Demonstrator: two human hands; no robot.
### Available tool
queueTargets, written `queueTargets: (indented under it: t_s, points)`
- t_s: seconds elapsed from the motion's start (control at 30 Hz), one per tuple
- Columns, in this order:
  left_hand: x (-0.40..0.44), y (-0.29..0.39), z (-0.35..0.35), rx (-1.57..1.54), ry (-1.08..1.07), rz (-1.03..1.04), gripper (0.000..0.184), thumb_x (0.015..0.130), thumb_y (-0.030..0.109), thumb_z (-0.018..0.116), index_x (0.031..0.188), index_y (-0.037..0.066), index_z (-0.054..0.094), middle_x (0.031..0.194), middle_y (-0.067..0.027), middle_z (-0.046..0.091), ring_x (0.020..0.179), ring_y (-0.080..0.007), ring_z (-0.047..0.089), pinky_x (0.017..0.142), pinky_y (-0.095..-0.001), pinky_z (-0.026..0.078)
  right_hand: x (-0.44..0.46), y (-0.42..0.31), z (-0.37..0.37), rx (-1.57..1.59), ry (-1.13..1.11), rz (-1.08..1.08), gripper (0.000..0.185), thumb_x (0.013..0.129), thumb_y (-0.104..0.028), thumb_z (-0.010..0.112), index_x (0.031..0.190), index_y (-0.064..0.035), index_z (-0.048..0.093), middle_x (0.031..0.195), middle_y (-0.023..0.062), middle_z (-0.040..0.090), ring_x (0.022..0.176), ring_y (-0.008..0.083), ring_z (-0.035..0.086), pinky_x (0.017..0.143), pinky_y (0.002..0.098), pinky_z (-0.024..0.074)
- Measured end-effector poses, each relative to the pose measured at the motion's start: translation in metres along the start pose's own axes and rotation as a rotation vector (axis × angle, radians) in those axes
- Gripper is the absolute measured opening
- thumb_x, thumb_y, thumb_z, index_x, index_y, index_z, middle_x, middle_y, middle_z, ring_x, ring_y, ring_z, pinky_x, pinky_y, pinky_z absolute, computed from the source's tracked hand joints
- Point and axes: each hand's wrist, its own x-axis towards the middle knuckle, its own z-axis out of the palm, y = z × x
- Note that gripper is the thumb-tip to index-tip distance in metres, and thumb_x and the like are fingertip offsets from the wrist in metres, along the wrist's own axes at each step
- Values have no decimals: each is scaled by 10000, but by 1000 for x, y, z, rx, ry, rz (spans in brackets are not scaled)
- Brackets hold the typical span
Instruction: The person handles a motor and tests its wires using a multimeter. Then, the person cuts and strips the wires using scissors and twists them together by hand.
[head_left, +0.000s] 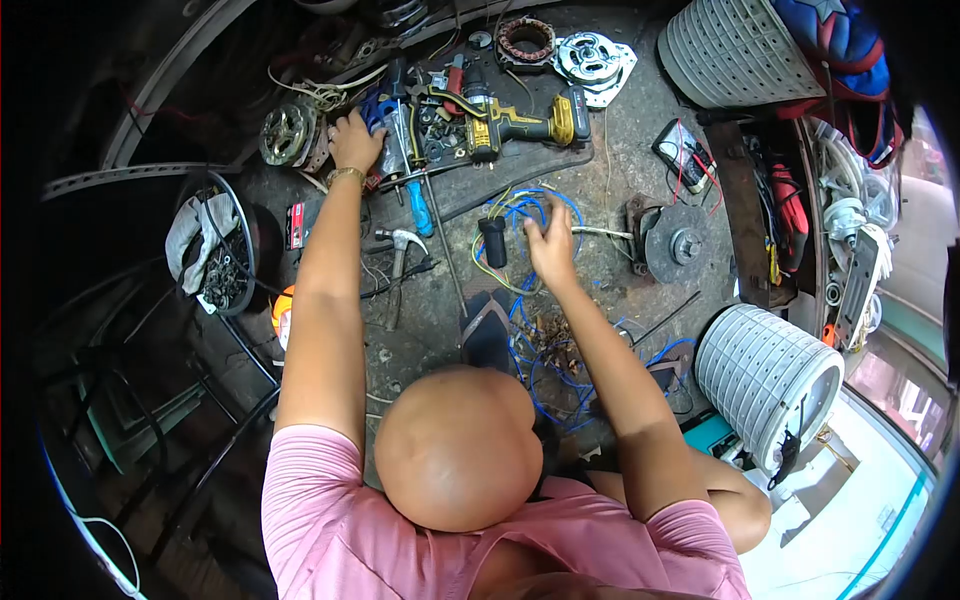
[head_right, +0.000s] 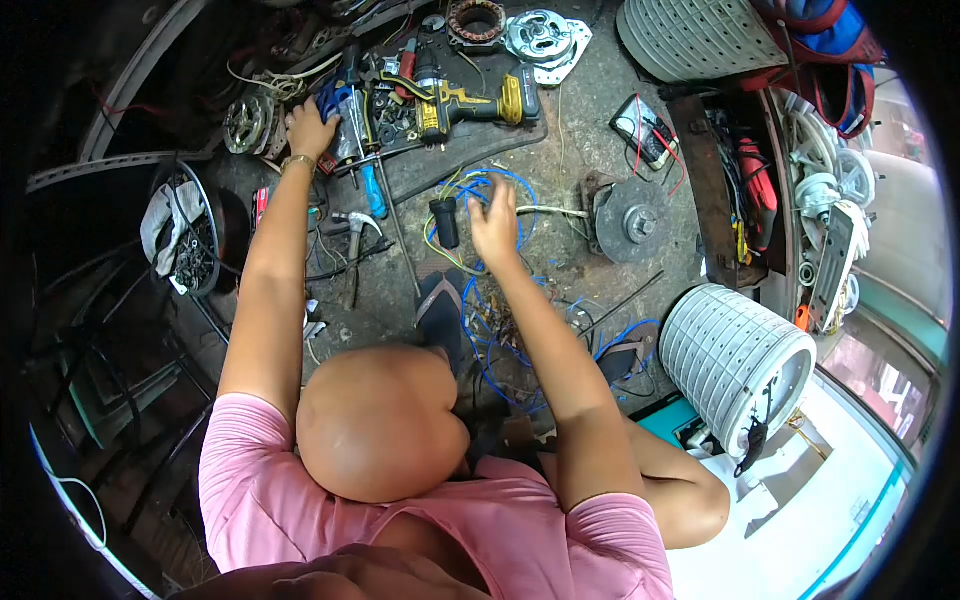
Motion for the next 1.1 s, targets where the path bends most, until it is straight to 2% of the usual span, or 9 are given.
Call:
queueTargets:
  t_s: [0.23, 0.43, 0.53, 0.6, 0.73, 0.8, 0.93, 1.0, 1.1]
  points:
    - [-78, 11, -24, 32, 101, 92, 714, 601, 314, 794, 1161, 15, 467, 1040, -182, 481, 990, -384, 489, 834, -458, 443, -61, -42, -8, 520, -439, 422, 149, 864, -47, 562, 997, -29, 627, 800, 41, 628, 689, 95, 559, 631, 258, 464]
    - [-149, 0, -13, -598, 258, 103, 309, 732, -3, 575, 1033, -1, 509, 907, -171, 579, 837, -334, 573, 757, -392, 451, -52, -65, 16, 759, -572, 664, 258, 915, -141, 545, 1141, -18, 561, 1011, 90, 621, 773, 158, 590, 696, 299, 499]
    - [-210, 25, -13, -741, 359, 105, 259, 770, -37, 525, 1019, 24, 484, 816, -91, 550, 643, -209, 548, 610, -330, 461, -54, -50, 45, 610, -401, 443, 427, 964, -283, 472, 1313, -42, 425, 1152, 114, 550, 856, 167, 590, 747, 331, 505]
    - [-257, 66, -49, -1463, -137, -342, 223, 819, -35, 493, 1011, 61, 433, 760, -38, 481, 525, -97, 455, 464, -245, 401, -46, -67, 22, 857, -487, 690, 529, 953, -351, 480, 1377, -64, 346, 1222, 141, 501, 942, 206, 588, 792, 360, 501]
    - [-290, 100, -55, -1664, -279, -155, 255, 805, -76, 465, 987, 79, 376, 856, -41, 418, 585, -77, 404, 437, -202, 349, -46, -44, -7, 855, -427, 653, 647, 888, -325, 616, 1389, -40, 323, 1070, 91, 533, 908, 183, 564, 788, 321, 473]
    - [-294, 106, -43, -1265, -267, 232, 288, 798, -75, 497, 1010, 79, 377, 874, -25, 404, 673, -72, 405, 519, -186, 355, -53, -27, -13, 852, -403, 565, 640, 884, -318, 623, 1382, -30, 342, 1070, 73, 536, 926, 162, 536, 827, 306, 443]
    - [-286, 132, -65, -1470, -904, 317, 248, 828, 79, 606, 1012, 83, 441, 882, 14, 444, 734, -54, 416, 660, -221, 370, -54, -26, -50, 1140, -464, 812, 466, 919, -235, 545, 1332, -60, 419, 1006, 44, 593, 906, 126, 573, 783, 267, 469]
    - [-263, 131, -57, -1345, -954, 435, 164, 850, 143, 593, 964, 65, 506, 810, 17, 486, 726, -55, 445, 662, -239, 396, -60, -17, -49, 1155, -262, 798, 317, 896, -136, 531, 1205, -80, 483, 902, 42, 609, 787, 117, 592, 678, 253, 487]
    - [-230, 149, -36, -932, -191, 333, 151, 853, 137, 599, 931, 9, 579, 772, -92, 557, 640, -166, 536, 608, -285, 440, -61, -9, -52, 1037, -21, 803, 192, 868, -54, 517, 1057, -84, 499, 785, 27, 592, 699, 118, 569, 638, 260, 466]
